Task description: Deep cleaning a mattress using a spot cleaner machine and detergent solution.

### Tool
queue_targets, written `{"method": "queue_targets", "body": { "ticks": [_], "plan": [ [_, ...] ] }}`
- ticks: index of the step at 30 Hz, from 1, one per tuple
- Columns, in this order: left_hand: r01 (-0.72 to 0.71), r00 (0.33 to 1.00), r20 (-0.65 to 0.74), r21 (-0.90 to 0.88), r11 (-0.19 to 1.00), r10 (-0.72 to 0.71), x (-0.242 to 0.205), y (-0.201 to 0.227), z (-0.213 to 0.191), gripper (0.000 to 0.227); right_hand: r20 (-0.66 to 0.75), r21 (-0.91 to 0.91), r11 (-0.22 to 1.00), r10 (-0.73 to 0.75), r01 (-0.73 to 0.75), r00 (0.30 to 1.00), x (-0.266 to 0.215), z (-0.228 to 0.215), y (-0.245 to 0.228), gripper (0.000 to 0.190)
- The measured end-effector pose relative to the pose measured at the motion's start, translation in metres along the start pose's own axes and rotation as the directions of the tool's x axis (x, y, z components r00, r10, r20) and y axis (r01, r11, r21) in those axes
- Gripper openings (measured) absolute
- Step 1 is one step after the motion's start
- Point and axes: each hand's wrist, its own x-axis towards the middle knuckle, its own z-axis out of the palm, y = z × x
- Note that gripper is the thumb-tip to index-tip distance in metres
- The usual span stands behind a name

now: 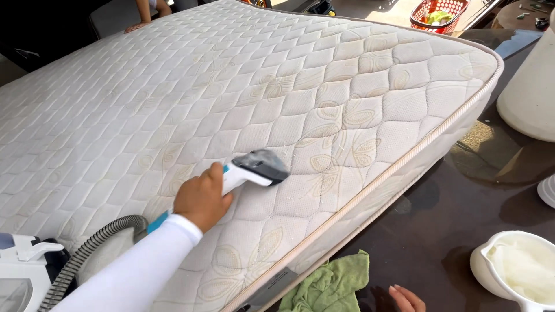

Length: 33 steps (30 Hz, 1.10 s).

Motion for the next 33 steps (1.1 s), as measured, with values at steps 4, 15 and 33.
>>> {"method": "queue_targets", "body": {
  "ticks": [4, 15, 33],
  "plan": [
    [-0.190, 0.978, -0.101, -0.058, 0.980, 0.183, 0.111, 0.110, 0.019, 0.043, -0.109, 0.026, 1.000, 0.012, -0.009, 0.994, 0.006, -0.009, -0.035, 0.026],
    [-0.078, 0.993, 0.086, 0.008, 0.997, 0.077, -0.021, 0.038, -0.010, 0.045, 0.023, 0.146, 0.988, 0.039, -0.042, 0.999, -0.024, -0.060, -0.004, 0.033],
    [-0.331, 0.925, -0.126, 0.202, 0.922, 0.359, 0.078, 0.163, 0.005, 0.039, 0.098, 0.164, 0.984, 0.054, -0.069, 0.994, -0.087, -0.004, -0.015, 0.022]
  ]
}}
